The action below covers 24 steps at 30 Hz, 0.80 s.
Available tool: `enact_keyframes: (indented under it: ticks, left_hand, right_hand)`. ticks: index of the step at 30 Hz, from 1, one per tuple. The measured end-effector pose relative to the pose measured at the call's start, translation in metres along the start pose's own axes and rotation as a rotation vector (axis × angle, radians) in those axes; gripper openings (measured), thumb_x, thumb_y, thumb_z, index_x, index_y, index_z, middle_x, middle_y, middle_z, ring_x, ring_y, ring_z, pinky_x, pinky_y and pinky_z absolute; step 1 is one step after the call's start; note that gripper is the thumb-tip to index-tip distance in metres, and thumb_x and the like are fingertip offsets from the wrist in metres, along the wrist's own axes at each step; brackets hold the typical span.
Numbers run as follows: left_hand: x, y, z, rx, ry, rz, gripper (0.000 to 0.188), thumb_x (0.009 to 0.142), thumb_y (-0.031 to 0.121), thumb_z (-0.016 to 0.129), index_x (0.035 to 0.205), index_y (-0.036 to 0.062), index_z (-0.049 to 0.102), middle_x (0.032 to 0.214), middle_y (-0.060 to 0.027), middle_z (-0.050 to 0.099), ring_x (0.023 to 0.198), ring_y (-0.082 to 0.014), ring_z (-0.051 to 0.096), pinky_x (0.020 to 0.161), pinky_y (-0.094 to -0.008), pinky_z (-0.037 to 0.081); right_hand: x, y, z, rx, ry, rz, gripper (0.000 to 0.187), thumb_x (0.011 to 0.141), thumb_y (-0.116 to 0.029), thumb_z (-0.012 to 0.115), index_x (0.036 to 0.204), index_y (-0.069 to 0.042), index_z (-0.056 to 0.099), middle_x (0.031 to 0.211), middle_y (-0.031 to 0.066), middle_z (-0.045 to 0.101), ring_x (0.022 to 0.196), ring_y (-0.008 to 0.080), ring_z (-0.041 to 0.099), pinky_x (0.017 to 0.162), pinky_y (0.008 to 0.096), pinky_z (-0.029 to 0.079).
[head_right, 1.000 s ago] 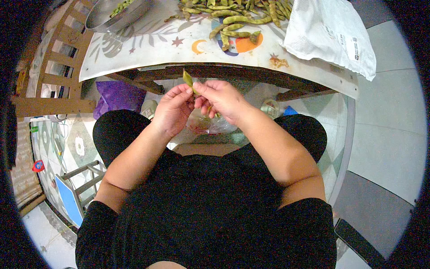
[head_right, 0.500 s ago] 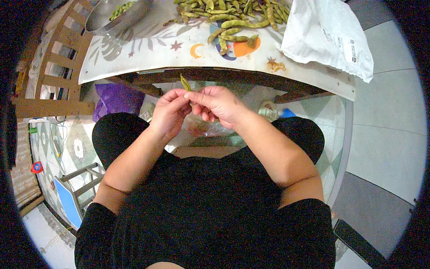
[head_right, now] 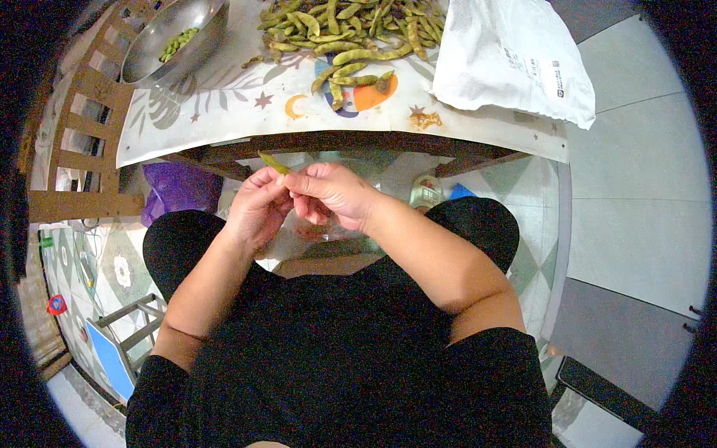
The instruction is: The person sits on the floor and shells edamame beans by hand. They pick up pods from a pile on a table, squeeze the beans out into a metal bowl, and discard the empty pods into a plastic bag on the floor.
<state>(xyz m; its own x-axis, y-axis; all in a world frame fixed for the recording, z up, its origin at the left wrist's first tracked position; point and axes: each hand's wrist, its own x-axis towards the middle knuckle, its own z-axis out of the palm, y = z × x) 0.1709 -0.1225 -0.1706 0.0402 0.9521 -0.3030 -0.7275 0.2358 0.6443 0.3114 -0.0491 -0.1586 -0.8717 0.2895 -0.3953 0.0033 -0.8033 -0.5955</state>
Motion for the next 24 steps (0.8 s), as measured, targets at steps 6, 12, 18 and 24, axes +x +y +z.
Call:
enact_keyframes:
  ticks: [6,12,18,24]
  left_hand:
    - [-0.004,-0.001,0.003,-0.004,0.069,0.083,0.004,0.077,0.008,0.055,0.074,0.0052,0.054,0.072,-0.0037,0.056,0.064,-0.0118,0.051,0.063,-0.0251,0.041]
    - [-0.006,-0.003,0.007,0.082,0.136,0.152,0.006,0.077,0.005,0.054,0.072,0.0045,0.053,0.072,-0.0033,0.055,0.065,-0.0103,0.050,0.062,-0.0235,0.040]
    - [-0.007,-0.006,0.005,0.380,0.120,0.411,0.007,0.078,0.005,0.054,0.071,0.0055,0.053,0.068,-0.0015,0.052,0.064,-0.0089,0.048,0.061,-0.0222,0.040]
    - [-0.012,0.001,0.006,-0.043,0.062,0.067,0.008,0.079,0.010,0.053,0.073,0.0043,0.050,0.068,-0.0037,0.050,0.063,-0.0120,0.050,0.058,-0.0247,0.042]
  right_hand:
    - [-0.002,-0.001,0.009,-0.276,0.159,-0.057,0.027,0.078,-0.032,0.056,0.070,-0.006,0.054,0.058,0.0030,0.054,0.044,0.0076,0.047,0.040,0.0172,0.036]
    - [-0.006,-0.003,0.012,-0.248,0.157,-0.018,0.028,0.080,-0.032,0.053,0.074,-0.004,0.054,0.063,0.0048,0.057,0.047,0.0089,0.051,0.041,0.0184,0.037]
    - [-0.003,0.006,0.010,-0.196,0.067,-0.066,0.026,0.083,-0.028,0.048,0.080,-0.002,0.053,0.063,0.0070,0.057,0.048,0.0108,0.052,0.043,0.0196,0.040]
    - [-0.001,0.009,0.012,-0.152,0.060,-0.139,0.025,0.085,-0.024,0.045,0.081,0.000,0.053,0.063,0.0087,0.057,0.051,0.0130,0.053,0.047,0.0207,0.042]
